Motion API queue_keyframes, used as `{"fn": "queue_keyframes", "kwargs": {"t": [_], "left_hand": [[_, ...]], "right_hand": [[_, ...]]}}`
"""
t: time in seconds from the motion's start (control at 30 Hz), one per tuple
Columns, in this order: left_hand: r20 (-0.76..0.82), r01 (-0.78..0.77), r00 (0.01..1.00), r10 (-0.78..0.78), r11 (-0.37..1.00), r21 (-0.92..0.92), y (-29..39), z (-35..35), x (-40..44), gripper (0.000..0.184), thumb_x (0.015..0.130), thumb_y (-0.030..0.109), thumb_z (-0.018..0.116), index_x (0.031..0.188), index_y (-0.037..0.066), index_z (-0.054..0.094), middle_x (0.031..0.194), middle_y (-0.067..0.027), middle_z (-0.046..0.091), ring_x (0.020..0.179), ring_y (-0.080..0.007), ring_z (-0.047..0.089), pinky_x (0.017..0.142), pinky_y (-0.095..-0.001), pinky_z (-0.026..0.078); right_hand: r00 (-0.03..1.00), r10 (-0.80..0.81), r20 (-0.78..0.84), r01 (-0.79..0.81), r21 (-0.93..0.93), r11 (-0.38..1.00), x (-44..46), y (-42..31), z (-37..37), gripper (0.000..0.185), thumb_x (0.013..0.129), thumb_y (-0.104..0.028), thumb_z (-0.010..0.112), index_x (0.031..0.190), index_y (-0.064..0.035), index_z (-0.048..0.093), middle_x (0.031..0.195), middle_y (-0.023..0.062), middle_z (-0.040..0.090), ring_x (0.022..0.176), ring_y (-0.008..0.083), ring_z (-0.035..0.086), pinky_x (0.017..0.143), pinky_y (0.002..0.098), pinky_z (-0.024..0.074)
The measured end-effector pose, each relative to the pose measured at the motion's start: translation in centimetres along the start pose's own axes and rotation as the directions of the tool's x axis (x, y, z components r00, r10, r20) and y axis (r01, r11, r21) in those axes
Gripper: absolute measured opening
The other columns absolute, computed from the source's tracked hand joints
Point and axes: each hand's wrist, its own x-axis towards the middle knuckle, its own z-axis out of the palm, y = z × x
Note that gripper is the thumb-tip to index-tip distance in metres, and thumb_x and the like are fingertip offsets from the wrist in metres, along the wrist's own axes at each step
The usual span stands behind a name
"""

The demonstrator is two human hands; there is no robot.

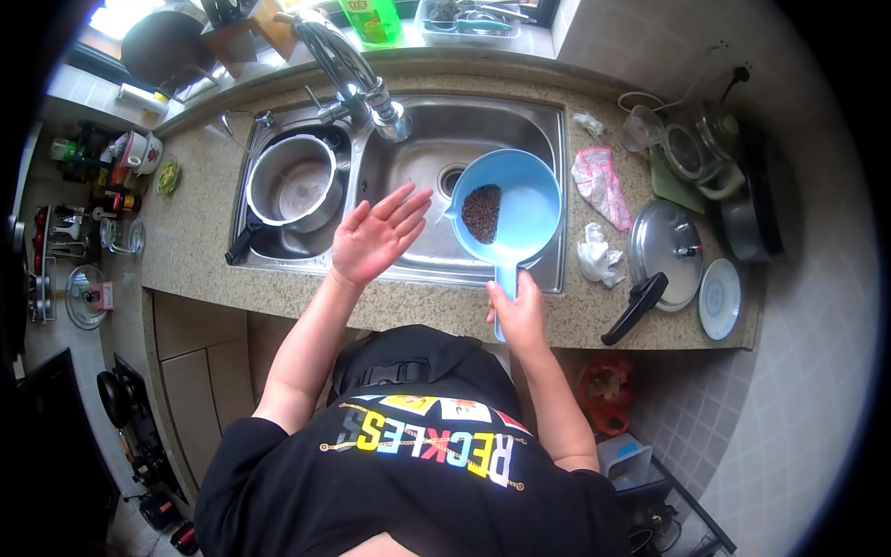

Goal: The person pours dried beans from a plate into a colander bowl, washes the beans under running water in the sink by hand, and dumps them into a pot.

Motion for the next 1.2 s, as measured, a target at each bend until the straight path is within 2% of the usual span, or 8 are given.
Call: {"fn": "queue_keyframes", "kwargs": {"t": [0.17,0.23,0.47,0.57,0.63,0.8,0.97,1.2], "left_hand": [[-0.070,0.004,0.997,0.020,0.947,0.323,-0.1,-1.0,0.4,0.057,0.098,0.037,0.031,0.139,-0.002,0.027,0.144,-0.0202,0.028,0.134,-0.0266,0.028,0.112,-0.0386,0.020],[-0.079,-0.034,0.993,0.090,0.846,0.531,-0.1,-0.6,0.7,0.052,0.095,0.026,0.044,0.137,-0.001,0.031,0.141,-0.0193,0.034,0.131,-0.0258,0.034,0.110,-0.0377,0.026],[-0.079,-0.089,0.983,0.164,0.812,0.576,0.7,1.4,0.5,0.054,0.085,0.003,0.058,0.135,-0.001,0.036,0.139,-0.0195,0.037,0.130,-0.0269,0.036,0.109,-0.0372,0.030],[-0.013,-0.117,0.990,0.140,0.869,0.481,1.9,1.6,0.0,0.061,0.083,0.004,0.060,0.136,-0.002,0.032,0.141,-0.0211,0.033,0.133,-0.0281,0.031,0.111,-0.0385,0.026],[0.075,-0.094,0.994,0.081,0.978,0.188,2.8,1.7,-0.4,0.070,0.081,0.008,0.063,0.139,-0.003,0.025,0.144,-0.0227,0.026,0.136,-0.0289,0.024,0.113,-0.0395,0.020],[0.127,0.030,0.991,-0.028,0.999,-0.011,4.9,3.4,-1.8,0.077,0.076,0.017,0.049,0.142,-0.004,0.015,0.148,-0.0229,0.012,0.140,-0.0284,0.009,0.115,-0.0397,0.008],[0.136,0.060,0.989,-0.053,0.997,-0.052,6.3,3.0,-2.3,0.079,0.075,0.018,0.049,0.142,-0.004,0.014,0.149,-0.0224,0.010,0.140,-0.0284,0.008,0.115,-0.0398,0.007],[0.103,0.119,0.988,-0.111,0.990,-0.079,7.6,3.1,-2.8,0.071,0.093,0.045,0.035,0.142,-0.003,0.015,0.148,-0.0228,0.011,0.139,-0.0289,0.012,0.114,-0.0400,0.010]], "right_hand": [[1.000,-0.003,-0.007,0.003,-0.006,1.000,0.0,0.5,0.2,0.017,0.086,-0.012,0.061,0.094,-0.0013,0.049,0.066,0.0035,0.053,0.048,0.0095,0.050,0.044,0.0228,0.0433],[1.000,-0.002,-0.002,0.002,-0.005,1.000,0.0,0.7,0.4,0.017,0.086,-0.011,0.061,0.093,-0.0013,0.049,0.066,0.0035,0.053,0.047,0.0095,0.050,0.044,0.0229,0.0433],[1.000,0.002,-0.020,-0.002,0.003,1.000,0.2,0.4,2.0,0.016,0.084,-0.009,0.061,0.090,0.0008,0.050,0.065,0.0050,0.054,0.046,0.0101,0.052,0.041,0.0245,0.0442],[0.999,0.007,-0.034,-0.007,0.023,1.000,0.2,0.1,3.1,0.015,0.085,-0.009,0.059,0.092,0.0000,0.049,0.066,0.0043,0.053,0.047,0.0098,0.051,0.043,0.0237,0.0439],[0.999,0.014,-0.037,-0.013,0.027,1.000,0.1,0.2,3.8,0.015,0.086,-0.010,0.059,0.095,-0.0006,0.049,0.067,0.0036,0.052,0.048,0.0096,0.050,0.044,0.0229,0.0434],[0.997,0.026,-0.069,-0.025,0.015,1.000,0.1,0.6,5.9,0.018,0.087,-0.011,0.059,0.097,-0.0001,0.050,0.068,0.0032,0.052,0.050,0.0088,0.049,0.045,0.0225,0.0432],[0.996,0.051,-0.078,-0.048,0.044,0.998,-0.2,0.4,8.3,0.018,0.087,-0.011,0.059,0.098,-0.0007,0.050,0.068,0.0023,0.052,0.050,0.0080,0.049,0.045,0.0222,0.0430],[0.996,0.046,-0.076,-0.043,0.040,0.998,0.0,0.4,10.1,0.017,0.087,-0.010,0.059,0.098,-0.0010,0.050,0.068,0.0017,0.052,0.050,0.0076,0.049,0.045,0.0218,0.0432]]}}
